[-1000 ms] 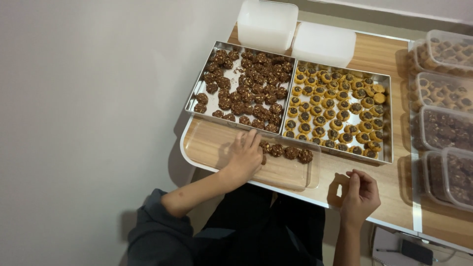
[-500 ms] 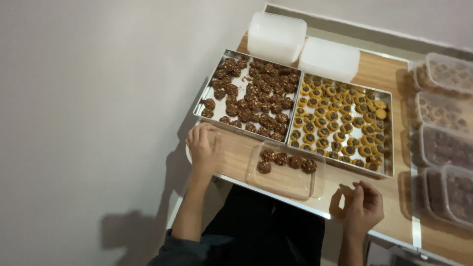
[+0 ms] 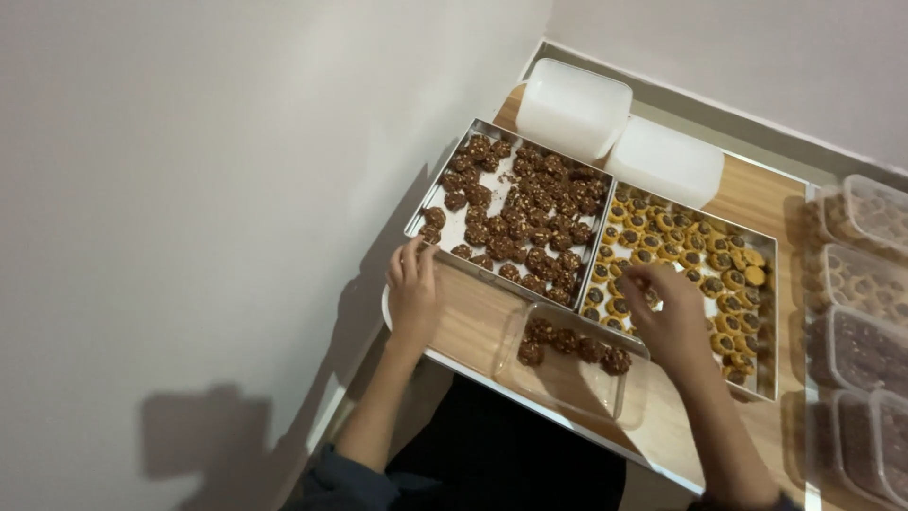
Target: The person cleans a plastic container with a tissue and then places cookies from a metal tray into the container by hand.
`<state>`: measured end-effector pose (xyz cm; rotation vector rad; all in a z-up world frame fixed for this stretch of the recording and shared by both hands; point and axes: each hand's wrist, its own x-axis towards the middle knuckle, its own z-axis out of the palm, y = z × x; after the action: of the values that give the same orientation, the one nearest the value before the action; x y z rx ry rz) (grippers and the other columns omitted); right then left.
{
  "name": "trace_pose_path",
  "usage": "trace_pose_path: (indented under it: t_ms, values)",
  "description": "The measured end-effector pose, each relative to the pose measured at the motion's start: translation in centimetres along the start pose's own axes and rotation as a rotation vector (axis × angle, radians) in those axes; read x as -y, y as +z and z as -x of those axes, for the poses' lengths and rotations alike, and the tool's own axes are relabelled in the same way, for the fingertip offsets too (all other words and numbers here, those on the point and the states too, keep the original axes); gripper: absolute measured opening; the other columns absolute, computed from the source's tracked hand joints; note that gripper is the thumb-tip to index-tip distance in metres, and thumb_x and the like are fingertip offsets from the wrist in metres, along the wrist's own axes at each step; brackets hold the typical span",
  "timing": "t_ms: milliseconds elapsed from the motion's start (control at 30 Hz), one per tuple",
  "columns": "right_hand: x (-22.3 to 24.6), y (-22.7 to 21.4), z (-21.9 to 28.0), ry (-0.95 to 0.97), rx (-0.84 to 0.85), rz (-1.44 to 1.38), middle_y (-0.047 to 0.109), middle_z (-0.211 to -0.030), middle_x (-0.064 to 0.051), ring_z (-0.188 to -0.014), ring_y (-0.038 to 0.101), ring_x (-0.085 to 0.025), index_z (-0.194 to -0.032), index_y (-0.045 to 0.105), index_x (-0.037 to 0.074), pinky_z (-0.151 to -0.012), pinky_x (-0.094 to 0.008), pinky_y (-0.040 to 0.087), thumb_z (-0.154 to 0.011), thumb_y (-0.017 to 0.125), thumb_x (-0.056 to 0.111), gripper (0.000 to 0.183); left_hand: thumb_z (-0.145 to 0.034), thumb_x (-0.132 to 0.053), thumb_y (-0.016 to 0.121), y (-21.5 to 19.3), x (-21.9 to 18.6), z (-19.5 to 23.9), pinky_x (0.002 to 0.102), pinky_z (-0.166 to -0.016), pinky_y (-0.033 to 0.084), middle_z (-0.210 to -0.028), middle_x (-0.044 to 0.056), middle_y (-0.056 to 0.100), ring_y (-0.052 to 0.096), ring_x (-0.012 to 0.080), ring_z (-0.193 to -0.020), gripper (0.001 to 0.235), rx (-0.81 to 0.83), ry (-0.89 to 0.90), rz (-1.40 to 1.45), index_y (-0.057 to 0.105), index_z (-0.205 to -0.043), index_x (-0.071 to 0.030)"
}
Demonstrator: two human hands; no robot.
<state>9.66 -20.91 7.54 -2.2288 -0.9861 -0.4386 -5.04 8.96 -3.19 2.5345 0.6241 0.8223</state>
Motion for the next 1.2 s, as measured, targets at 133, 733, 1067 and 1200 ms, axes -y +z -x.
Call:
trace_pose_path:
  t_ms: [133,733,1067,1200]
  values:
    - [-1.2,4.8,-8.2,0.28,0.431,0.241,0.078,-0.092,-0.012,-0.098,0.072,-0.041,-0.107,0.076,0.015,-0.088,-0.055,0.056,-0.093,0.068,0.032,0.024,-0.102,-0.012,0.045,-0.4,-0.5,-0.2,0.051,-0.103,0.037,-0.147,0.013,0.043,0.038,0.0396,-0.135,0.033,0.032,-0.03,-0.002,0.055,-0.133,-0.014]
    - [-3.2,19.5,-18.4,0.373,0.321,0.261,0.075,-0.096,-0.027,-0.093,0.075,-0.044,-0.109,0.077,-0.002,-0.081,-0.057,0.059,-0.09,0.083,0.023,0.032,-0.1,-0.015,0.05,0.5,0.4,-0.5,0.052,-0.1,0.046,-0.144,0.011,0.049,0.044,0.0383,-0.132,0.03,-0.01,-0.03,0.004,0.062,-0.127,-0.016]
    - [-5.0,23.4,-18.8,0.458,0.28,0.342,0.072,-0.082,-0.022,-0.091,0.075,-0.043,-0.092,0.07,-0.002,-0.079,-0.057,0.058,-0.087,0.086,0.044,0.049,-0.096,-0.007,0.053,0.4,0.2,-0.6,0.055,-0.1,0.046,-0.145,0.011,0.048,0.043,0.0398,-0.133,0.033,-0.008,-0.044,0.07,0.062,-0.127,-0.015]
    - [-5.4,24.1,-18.8,0.469,0.238,0.333,0.068,-0.073,-0.02,-0.082,0.075,-0.043,-0.083,0.067,-0.002,-0.07,-0.054,0.06,-0.084,0.088,0.043,0.05,-0.096,-0.006,0.053,0.1,0.0,-0.6,0.055,-0.1,0.046,-0.145,0.01,0.047,0.042,0.0394,-0.134,0.034,0.014,-0.061,0.078,0.062,-0.127,-0.015]
